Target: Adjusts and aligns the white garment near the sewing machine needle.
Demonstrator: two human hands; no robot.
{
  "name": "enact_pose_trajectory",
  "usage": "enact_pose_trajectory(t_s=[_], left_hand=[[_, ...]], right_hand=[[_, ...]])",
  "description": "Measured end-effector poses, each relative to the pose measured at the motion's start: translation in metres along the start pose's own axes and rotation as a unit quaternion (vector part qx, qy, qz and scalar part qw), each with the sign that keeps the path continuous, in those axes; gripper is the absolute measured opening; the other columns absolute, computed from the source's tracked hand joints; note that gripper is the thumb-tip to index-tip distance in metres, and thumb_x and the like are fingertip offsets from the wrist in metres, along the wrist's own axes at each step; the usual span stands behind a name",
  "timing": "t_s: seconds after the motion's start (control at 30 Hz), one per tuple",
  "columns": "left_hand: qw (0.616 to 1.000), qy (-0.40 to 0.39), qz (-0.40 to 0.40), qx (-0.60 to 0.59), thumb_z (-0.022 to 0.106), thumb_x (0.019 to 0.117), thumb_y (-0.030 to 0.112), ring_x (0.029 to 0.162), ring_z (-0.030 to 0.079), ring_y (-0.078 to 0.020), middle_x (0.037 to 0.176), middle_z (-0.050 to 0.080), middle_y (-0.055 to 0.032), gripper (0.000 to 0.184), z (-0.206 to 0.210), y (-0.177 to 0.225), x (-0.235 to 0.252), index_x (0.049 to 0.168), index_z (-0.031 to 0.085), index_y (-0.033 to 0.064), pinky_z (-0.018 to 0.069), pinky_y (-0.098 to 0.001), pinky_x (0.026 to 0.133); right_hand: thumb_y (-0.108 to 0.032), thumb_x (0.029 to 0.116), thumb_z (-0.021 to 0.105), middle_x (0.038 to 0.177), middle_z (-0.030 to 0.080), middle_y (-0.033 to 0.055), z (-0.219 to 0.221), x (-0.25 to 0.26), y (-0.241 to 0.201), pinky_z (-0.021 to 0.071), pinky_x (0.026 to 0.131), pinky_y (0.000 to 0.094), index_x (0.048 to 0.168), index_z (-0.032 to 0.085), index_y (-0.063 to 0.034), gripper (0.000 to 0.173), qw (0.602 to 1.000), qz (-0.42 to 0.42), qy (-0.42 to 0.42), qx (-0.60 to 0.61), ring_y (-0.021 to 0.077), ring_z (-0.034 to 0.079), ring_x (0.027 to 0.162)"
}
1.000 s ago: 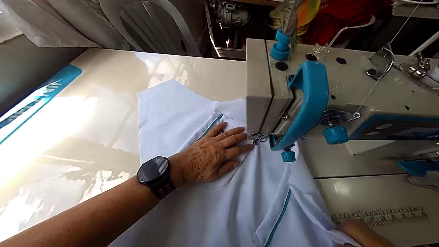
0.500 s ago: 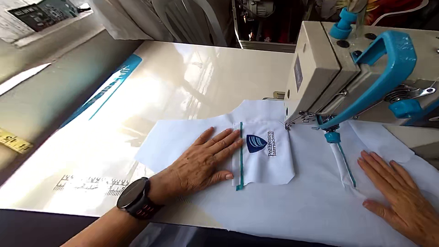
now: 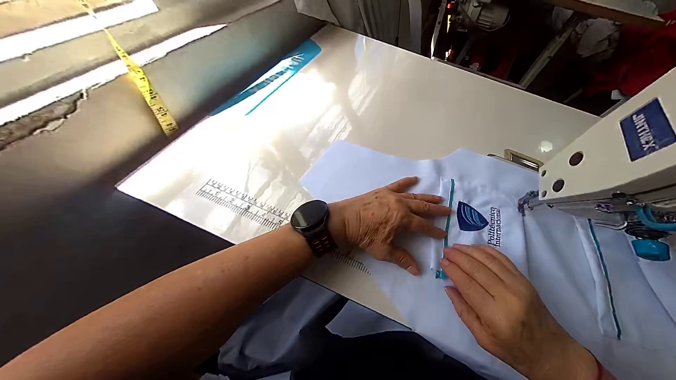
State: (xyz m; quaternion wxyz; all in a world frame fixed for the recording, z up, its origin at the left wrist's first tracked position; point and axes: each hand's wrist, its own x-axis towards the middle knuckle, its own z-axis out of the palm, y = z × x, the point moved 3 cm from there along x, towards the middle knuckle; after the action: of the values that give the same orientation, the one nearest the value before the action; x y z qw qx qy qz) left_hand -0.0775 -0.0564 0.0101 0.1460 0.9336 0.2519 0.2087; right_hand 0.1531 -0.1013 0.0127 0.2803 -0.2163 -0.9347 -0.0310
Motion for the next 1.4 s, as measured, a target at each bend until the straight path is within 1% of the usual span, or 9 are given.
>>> enact_pose_trajectory(t_s=[0.17,0.27,0.43,0.6,0.77,0.9,1.1,1.27,1.4], left_hand=[[0.998,0.054,0.013,-0.026,0.062,0.0901,0.030,0.138,0.055,-0.0258,0.136,0.068,-0.0071,0.033,0.000,-0.005,-0.001,0.113,0.079,0.0144,0.0303,-0.0582,0.120],[0.998,0.057,0.013,-0.022,0.057,0.0899,0.023,0.137,0.055,-0.0257,0.136,0.067,-0.0075,0.037,0.000,-0.005,-0.001,0.122,0.075,0.0153,0.0312,-0.0581,0.120],[0.997,0.071,0.025,-0.007,0.053,0.0914,0.019,0.136,0.056,-0.0317,0.135,0.068,-0.0099,0.032,-0.001,-0.004,-0.001,0.107,0.081,0.0167,0.0357,-0.0577,0.117],[0.997,0.068,0.037,0.008,0.054,0.0866,0.014,0.134,0.059,-0.0233,0.131,0.071,-0.0065,0.028,0.000,0.003,0.001,0.100,0.077,0.0083,0.0392,-0.0523,0.116],[0.997,0.034,0.050,0.052,0.036,0.1052,0.037,0.135,0.057,-0.0188,0.136,0.068,-0.0030,0.049,0.010,0.021,0.003,0.130,0.070,0.0107,0.0399,-0.0497,0.117],[0.994,0.005,0.042,0.104,0.023,0.0983,0.074,0.150,0.039,-0.0193,0.159,0.046,-0.0024,0.080,0.023,0.021,-0.012,0.150,0.053,0.0221,0.0302,-0.0528,0.122],[0.993,0.000,0.039,0.109,0.020,0.0927,0.083,0.153,0.034,-0.0205,0.163,0.040,-0.0026,0.082,0.023,0.022,-0.016,0.153,0.048,0.0352,0.0270,-0.0548,0.122],[0.995,-0.008,0.025,0.099,0.026,0.0917,0.084,0.152,0.035,-0.0203,0.162,0.042,-0.0018,0.080,0.019,0.025,-0.015,0.151,0.051,0.0350,0.0273,-0.0536,0.122],[0.995,-0.016,0.023,0.095,0.030,0.0915,0.083,0.152,0.035,-0.0194,0.162,0.043,-0.0010,0.078,0.017,0.022,-0.014,0.151,0.050,0.0369,0.0262,-0.0523,0.123]], right_hand=[[-0.005,0.0991,0.052,0.103,0.077,0.0090,0.002,0.013,0.001,0.0561,0.091,0.0329,0.104,0.075,-0.0054,0.023,0.999,-0.015,-0.018,-0.042,0.0236,0.072,0.099],[-0.006,0.0992,0.053,0.100,0.077,0.0087,0.002,0.015,0.000,0.0556,0.088,0.0333,0.101,0.074,-0.0058,0.021,0.998,-0.007,-0.009,-0.057,0.0228,0.071,0.095],[-0.006,0.0995,0.053,0.107,0.077,0.0076,0.005,0.013,-0.003,0.0517,0.091,0.0337,0.100,0.074,-0.0072,0.022,0.999,0.002,-0.001,-0.051,0.0209,0.070,0.101],[-0.007,0.1002,0.049,0.115,0.077,0.0059,0.003,0.015,-0.006,0.0506,0.094,0.0339,0.097,0.072,-0.0120,0.023,1.000,-0.003,-0.028,-0.007,0.0198,0.069,0.109],[-0.009,0.0975,0.046,0.117,0.076,0.0058,-0.003,0.007,-0.019,0.0516,0.095,0.0375,0.100,0.072,-0.0130,0.026,0.999,-0.001,-0.048,0.013,0.0226,0.068,0.116],[-0.010,0.1001,0.046,0.111,0.077,0.0066,-0.045,-0.010,0.022,0.0513,0.103,0.0320,0.101,0.075,-0.0086,0.028,0.997,0.037,-0.003,0.069,0.0162,0.070,0.113],[-0.002,0.0897,0.051,0.115,0.076,0.0099,-0.047,-0.036,0.084,0.0526,0.103,0.0343,0.101,0.079,-0.0050,0.030,0.999,0.045,-0.024,-0.007,0.0220,0.070,0.115],[-0.006,0.0951,0.050,0.115,0.076,0.0103,-0.049,-0.052,0.073,0.0527,0.103,0.0326,0.104,0.077,-0.0067,0.029,0.999,-0.028,-0.037,-0.016,0.0226,0.069,0.117],[-0.005,0.1006,0.050,0.104,0.077,0.0136,-0.054,-0.043,0.074,0.0588,0.090,0.0346,0.107,0.074,-0.0032,0.025,0.989,-0.127,-0.053,-0.052,0.0262,0.074,0.103]])
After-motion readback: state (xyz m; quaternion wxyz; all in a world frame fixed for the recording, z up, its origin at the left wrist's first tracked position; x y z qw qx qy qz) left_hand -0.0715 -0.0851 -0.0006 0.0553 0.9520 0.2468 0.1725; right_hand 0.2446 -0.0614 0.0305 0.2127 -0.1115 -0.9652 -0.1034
